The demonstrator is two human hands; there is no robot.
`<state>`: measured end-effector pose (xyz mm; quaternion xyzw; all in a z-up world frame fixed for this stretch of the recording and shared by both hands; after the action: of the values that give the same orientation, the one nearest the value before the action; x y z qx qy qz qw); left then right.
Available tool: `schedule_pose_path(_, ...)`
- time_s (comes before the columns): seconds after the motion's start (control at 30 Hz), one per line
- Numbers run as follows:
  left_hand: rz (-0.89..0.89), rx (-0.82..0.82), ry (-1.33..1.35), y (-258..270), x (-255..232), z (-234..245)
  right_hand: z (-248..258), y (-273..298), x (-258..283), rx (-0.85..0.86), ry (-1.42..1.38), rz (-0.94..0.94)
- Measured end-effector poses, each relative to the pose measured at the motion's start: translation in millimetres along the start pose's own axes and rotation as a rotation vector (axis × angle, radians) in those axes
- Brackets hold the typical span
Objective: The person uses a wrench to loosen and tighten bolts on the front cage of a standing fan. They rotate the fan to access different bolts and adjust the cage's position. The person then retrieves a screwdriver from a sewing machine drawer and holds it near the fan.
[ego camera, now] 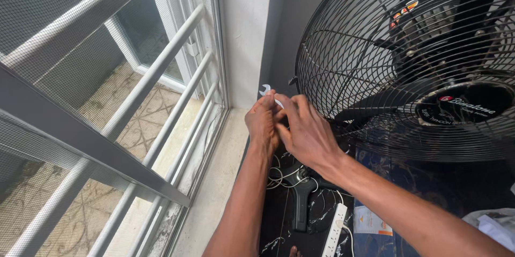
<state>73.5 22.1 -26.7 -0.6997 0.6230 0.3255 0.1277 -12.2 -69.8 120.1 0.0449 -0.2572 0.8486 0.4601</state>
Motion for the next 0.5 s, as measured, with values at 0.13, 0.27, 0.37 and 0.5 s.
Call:
schedule_pose_path(0.13,-0.004,0.137,-0.113,9,-7,-13,5,-1,-10,-0.093,0.01,-0.076)
schedule_pose_path(0.27,-0.136,0.235,-0.366,3,-19,-22,16,-6,-9,-0.069,0.16,-0.037)
schedule_pose_path(0.37,-0.157,0.206,-0.569,-14,-16,-22,38,-13,3,-0.194,0.282,0.148)
schedule_pose_path(0.5,-0.031,0.334,-0.8,-36,7,-36,62,-28,17,-0.281,0.523,0.406)
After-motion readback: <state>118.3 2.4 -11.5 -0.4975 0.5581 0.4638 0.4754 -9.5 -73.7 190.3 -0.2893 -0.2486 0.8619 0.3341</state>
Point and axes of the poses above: each hand's wrist, its own y-axis away from the middle knuckle, its own z-axis out of the back of the hand, x = y × z, the point moved 8 cm from there along -y, towards the middle knuckle, and after that the axes turned 2 degrees about x, right-handed, at the moved point
